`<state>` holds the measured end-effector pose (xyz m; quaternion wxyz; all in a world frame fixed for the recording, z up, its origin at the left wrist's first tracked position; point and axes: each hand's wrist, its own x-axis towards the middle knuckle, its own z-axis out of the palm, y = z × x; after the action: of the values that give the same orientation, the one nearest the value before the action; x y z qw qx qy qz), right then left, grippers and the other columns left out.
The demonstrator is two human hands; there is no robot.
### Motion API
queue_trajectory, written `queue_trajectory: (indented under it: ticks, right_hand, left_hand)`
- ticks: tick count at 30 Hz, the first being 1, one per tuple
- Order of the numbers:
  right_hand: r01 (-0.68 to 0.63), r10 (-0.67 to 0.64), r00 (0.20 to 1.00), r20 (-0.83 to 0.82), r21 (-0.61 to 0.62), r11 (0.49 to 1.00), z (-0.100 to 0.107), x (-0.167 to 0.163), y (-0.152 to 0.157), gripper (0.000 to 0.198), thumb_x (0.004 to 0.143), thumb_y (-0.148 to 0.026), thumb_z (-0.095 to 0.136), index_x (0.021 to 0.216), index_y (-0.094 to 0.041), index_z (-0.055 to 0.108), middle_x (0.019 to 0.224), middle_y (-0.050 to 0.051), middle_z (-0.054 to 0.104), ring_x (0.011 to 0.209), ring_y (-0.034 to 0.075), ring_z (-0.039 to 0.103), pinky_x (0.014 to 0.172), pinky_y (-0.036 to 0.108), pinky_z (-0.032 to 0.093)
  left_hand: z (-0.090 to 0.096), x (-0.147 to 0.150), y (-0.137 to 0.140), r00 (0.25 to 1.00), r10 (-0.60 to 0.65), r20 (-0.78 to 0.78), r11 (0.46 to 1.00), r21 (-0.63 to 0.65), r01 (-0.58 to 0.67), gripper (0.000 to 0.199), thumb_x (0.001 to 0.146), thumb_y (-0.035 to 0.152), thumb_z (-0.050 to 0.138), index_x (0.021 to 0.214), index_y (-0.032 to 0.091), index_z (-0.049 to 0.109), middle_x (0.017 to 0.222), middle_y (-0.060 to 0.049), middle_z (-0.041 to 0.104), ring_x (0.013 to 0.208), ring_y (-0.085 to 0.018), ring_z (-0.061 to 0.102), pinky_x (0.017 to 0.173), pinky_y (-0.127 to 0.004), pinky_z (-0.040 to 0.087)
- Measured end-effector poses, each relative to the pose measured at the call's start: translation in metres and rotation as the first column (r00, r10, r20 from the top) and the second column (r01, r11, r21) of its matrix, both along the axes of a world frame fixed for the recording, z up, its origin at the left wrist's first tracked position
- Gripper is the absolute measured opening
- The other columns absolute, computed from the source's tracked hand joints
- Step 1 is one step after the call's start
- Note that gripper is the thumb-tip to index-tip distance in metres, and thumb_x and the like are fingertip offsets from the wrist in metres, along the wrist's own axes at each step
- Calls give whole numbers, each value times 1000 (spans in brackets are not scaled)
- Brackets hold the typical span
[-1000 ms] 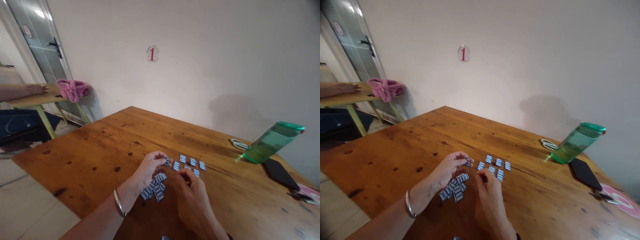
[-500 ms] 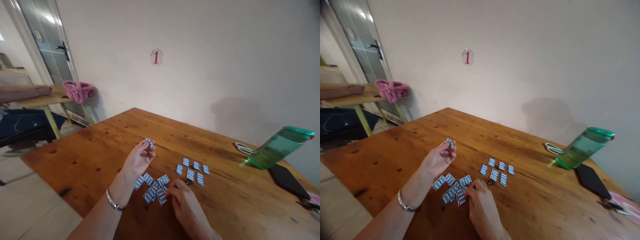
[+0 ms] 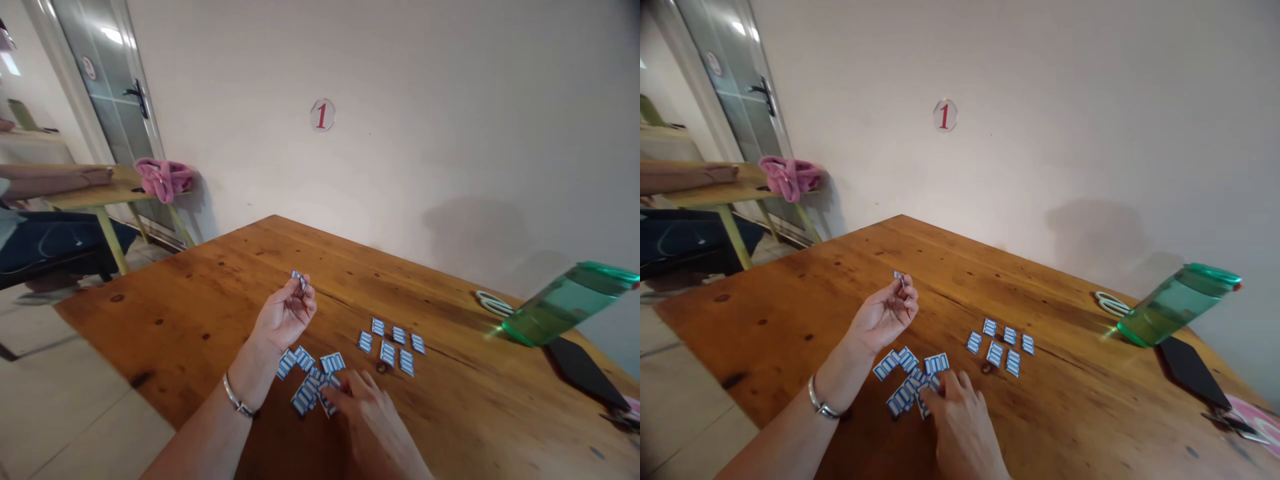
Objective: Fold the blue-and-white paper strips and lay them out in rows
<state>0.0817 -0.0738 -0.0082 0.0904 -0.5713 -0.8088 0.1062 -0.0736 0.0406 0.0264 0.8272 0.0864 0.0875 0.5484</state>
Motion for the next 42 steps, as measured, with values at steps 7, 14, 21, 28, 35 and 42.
queue_trajectory:
  ticks: [7, 14, 21, 28, 35, 42]
  right_hand:
    - [44, -41, 991, -126, 17, 999, 14, 5, 1, 36, 76, -2, 40, 86, -25, 65, 85, 4, 59, 79, 17, 54, 63, 23, 37]
    - [106, -124, 986, -112, -155, 982, 14, -4, 9, 23, 76, -10, 48, 91, -19, 62, 94, 7, 59, 87, 19, 54, 74, 26, 39]
    - [12, -31, 994, -103, -180, 984, 18, -10, 15, 35, 76, -12, 47, 106, -25, 60, 102, 6, 55, 94, 20, 53, 80, 27, 39]
    - [-156, 161, 987, 10, -200, 967, 28, -25, 30, 36, 74, -10, 48, 105, -25, 60, 101, 5, 55, 89, 18, 55, 73, 27, 40]
    - [-190, 215, 969, 123, -189, 963, 21, -25, 35, 25, 75, -12, 49, 96, -20, 58, 101, 8, 55, 88, 22, 56, 68, 30, 42]
    - [-189, 212, 965, 157, -149, 971, 21, -27, 34, 27, 75, -10, 49, 98, -22, 57, 98, 7, 56, 83, 21, 59, 64, 29, 43]
  left_hand:
    - [3, 2, -4, 1000, 8, 19, 1000, -8, -7, 24, 85, 10, 43, 70, 14, 61, 67, -1, 64, 58, -9, 58, 48, -18, 44]
    - [1, 3, -5, 1000, 9, 16, 1000, -24, -8, 24, 86, 10, 42, 69, 14, 60, 66, -2, 64, 56, -9, 58, 46, -18, 43]
    - [1, 4, -4, 1000, -4, 8, 1000, 2, 4, 21, 84, 8, 45, 71, 13, 60, 68, -2, 65, 57, -10, 58, 47, -19, 45]
    - [2, 5, -5, 1000, -4, 6, 1000, -27, 4, 24, 86, 9, 42, 69, 12, 60, 67, -3, 65, 56, -10, 58, 46, -18, 44]
    - [1, 7, -3, 1000, -9, -23, 1000, -23, 8, 19, 83, 8, 46, 71, 12, 61, 67, -2, 66, 56, -9, 58, 47, -18, 45]
    - [0, 7, -6, 1000, -13, 5, 999, -33, 13, 26, 87, 11, 41, 69, 11, 60, 67, -4, 64, 56, -9, 57, 46, -18, 44]
